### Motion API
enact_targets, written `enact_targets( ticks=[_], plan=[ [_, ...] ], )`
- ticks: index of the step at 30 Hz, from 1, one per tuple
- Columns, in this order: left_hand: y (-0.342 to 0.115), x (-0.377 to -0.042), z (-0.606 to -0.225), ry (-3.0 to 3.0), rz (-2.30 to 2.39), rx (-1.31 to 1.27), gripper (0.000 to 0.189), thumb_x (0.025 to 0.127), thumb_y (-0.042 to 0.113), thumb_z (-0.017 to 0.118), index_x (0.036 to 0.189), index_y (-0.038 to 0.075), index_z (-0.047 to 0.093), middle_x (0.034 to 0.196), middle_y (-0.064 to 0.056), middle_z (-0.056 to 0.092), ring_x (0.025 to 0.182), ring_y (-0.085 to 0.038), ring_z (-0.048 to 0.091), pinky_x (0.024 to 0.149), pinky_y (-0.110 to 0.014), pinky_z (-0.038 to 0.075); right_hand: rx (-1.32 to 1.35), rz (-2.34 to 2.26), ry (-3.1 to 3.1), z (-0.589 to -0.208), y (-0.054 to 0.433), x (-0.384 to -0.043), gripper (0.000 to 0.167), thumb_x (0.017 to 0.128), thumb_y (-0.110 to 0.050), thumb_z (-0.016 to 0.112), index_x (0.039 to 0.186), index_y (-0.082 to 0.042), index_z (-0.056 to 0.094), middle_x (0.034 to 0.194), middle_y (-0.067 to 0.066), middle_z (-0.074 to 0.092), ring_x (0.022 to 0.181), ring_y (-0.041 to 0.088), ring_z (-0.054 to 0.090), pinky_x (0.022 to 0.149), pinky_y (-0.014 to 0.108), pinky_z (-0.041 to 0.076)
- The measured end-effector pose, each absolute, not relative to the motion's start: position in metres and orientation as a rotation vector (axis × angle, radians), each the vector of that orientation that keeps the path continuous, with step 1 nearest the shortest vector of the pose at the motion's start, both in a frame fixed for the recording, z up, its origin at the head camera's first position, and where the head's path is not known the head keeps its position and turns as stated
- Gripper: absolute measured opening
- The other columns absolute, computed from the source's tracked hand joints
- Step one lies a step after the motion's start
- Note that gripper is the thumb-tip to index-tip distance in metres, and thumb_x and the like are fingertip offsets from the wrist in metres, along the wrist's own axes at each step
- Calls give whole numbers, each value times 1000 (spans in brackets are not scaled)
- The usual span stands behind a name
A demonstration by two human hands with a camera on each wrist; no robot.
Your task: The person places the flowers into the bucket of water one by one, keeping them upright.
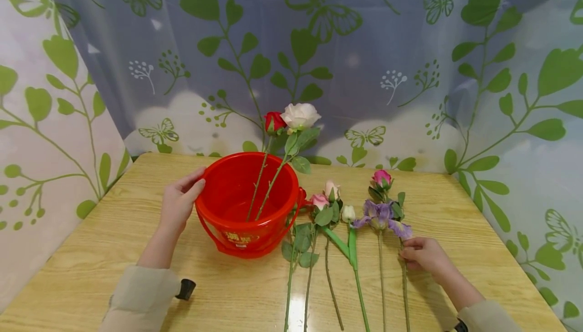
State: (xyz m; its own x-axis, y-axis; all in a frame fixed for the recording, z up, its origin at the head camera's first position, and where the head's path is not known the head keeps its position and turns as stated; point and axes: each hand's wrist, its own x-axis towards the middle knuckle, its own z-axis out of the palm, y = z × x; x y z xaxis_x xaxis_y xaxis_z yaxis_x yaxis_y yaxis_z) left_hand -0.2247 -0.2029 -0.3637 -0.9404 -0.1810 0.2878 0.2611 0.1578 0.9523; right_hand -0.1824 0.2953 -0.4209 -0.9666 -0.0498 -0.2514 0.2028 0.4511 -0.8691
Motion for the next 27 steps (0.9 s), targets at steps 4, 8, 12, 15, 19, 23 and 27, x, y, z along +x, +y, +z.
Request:
enact_targets(
  ticks=[4,8,12,15,19,23,27],
  plan=[
    [-203,-225,-364,-2106,-1843,-76,36,88,10,53,120,-7,51,120,-17,52,98,-2,51,80,-14,44,136,-1541,2461,-421,296,-182,36,83,5,53,108,26,38,82,11,62,73,19,61,63,34,53],
    [-203,-225,-364,-2108,-1844,-75,36,88,10,53,120,-8,51,120,-17,52,99,-2,51,80,-14,44,143,-1565,2459,-422,296,-181,36,84,4,52,109,26,39,82,11,61,73,17,61,62,31,53],
    [-203,-225,-364,-2113,-1839,-71,37,88,11,53,120,-7,50,121,-17,51,99,-2,51,80,-14,44,165,-1599,2461,-422,296,-180,36,84,4,53,109,25,39,82,7,60,71,13,60,59,28,52],
    [-203,-225,-364,-2116,-1833,-75,37,88,11,53,120,-8,50,121,-18,51,99,-1,51,80,-14,44,178,-1624,2464,-421,296,-179,36,84,4,52,110,25,39,80,5,58,68,11,58,59,27,52],
    [-203,-225,-364,-2113,-1828,-88,37,88,10,53,119,-8,50,120,-18,51,98,-1,51,80,-14,44,199,-1652,2466,-418,296,-178,37,83,5,52,111,25,38,77,2,55,67,10,57,60,27,52],
    [-203,-225,-364,-2110,-1825,-93,37,88,10,53,119,-9,50,119,-17,52,97,0,51,79,-14,44,196,-1674,2471,-414,296,-177,40,84,3,53,113,24,37,79,2,55,70,10,57,63,28,53],
    [-203,-224,-364,-2114,-1827,-90,37,88,11,53,120,-8,50,119,-15,53,97,-1,51,79,-14,44,197,-1699,2474,-407,296,-175,43,85,3,53,118,24,34,83,4,57,73,9,59,66,28,52]
  ],
)
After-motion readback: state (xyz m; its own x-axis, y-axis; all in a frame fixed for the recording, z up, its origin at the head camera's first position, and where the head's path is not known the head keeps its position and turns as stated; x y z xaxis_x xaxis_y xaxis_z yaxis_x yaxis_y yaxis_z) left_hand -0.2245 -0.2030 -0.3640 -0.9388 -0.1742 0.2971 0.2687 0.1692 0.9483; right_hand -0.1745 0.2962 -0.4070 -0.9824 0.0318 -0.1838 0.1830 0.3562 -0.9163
